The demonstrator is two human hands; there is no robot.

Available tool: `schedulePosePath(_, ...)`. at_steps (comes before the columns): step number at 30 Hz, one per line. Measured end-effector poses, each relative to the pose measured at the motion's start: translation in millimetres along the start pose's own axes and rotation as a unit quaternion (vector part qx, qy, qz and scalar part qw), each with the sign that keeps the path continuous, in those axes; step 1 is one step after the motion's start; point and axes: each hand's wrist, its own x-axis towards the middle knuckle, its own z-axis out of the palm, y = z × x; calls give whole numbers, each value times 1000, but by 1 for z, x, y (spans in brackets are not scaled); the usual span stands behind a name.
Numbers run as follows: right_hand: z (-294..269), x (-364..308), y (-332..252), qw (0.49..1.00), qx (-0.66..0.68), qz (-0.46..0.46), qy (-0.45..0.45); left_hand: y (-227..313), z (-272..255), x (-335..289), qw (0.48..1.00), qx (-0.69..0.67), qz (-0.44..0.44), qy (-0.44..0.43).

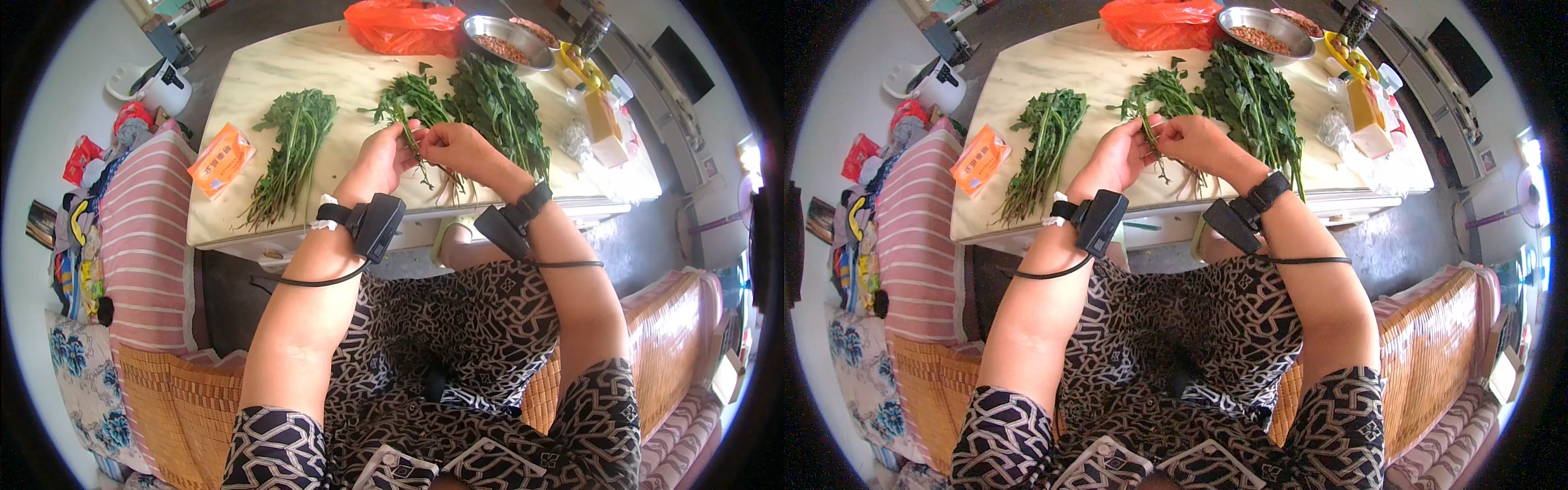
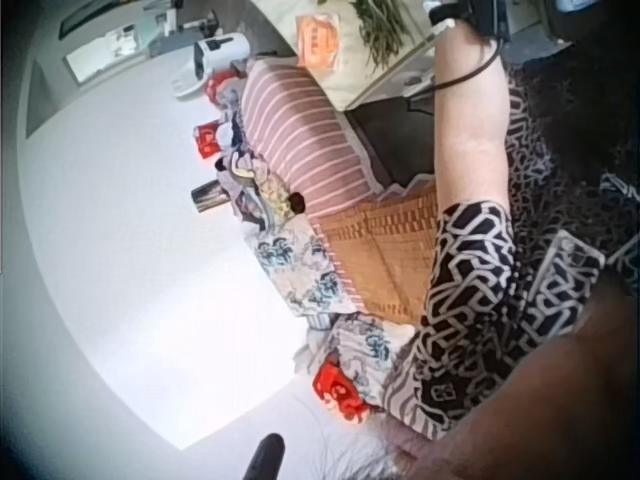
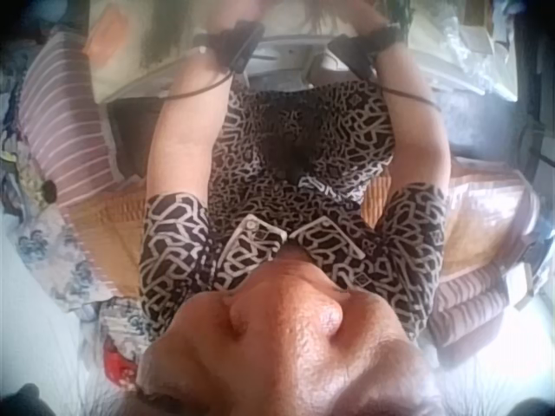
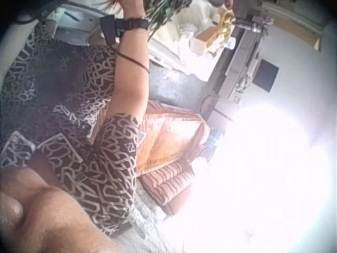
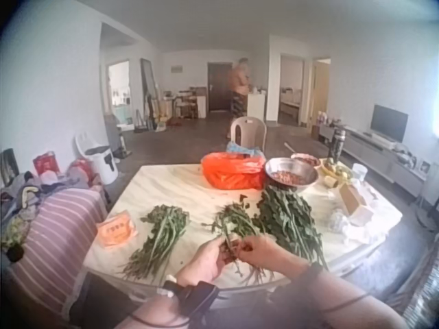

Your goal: The person picks individual leaves and stems from bunches of green leafy vegetables on a table by hand, sorting them into different piles.

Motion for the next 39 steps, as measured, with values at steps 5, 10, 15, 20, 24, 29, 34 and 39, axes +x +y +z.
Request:
schedulePosePath(5, 1, -3, -8, 999, 13, 46, -14, 3, -1, -2, 1000, -10, 17, 1)
schedulePosePath(10, -1, -6, -14, 996, 58, 59, -15, 16, 5, -12, 994, 29, 72, 72)
schedulePosePath(15, -1, -6, -17, 996, 56, 66, -13, 47, -5, -36, 968, 188, 129, 107)
schedulePosePath(20, -1, -5, -12, 996, 64, 61, -24, 74, -21, -51, 911, 334, 176, 164)
schedulePosePath(24, 1, -3, -12, 996, 64, 45, -32, 91, -51, -41, 802, 455, 290, 257)
schedulePosePath(29, -3, -6, -11, 997, 60, 42, -22, 101, -71, -44, 700, 560, 295, 330)
schedulePosePath(34, -4, -6, -8, 998, 48, 29, -14, 100, -104, -47, 661, 632, 175, 365)
schedulePosePath(39, -4, -6, -11, 999, 32, 30, -7, 94, -118, -44, 675, 595, 242, 363)
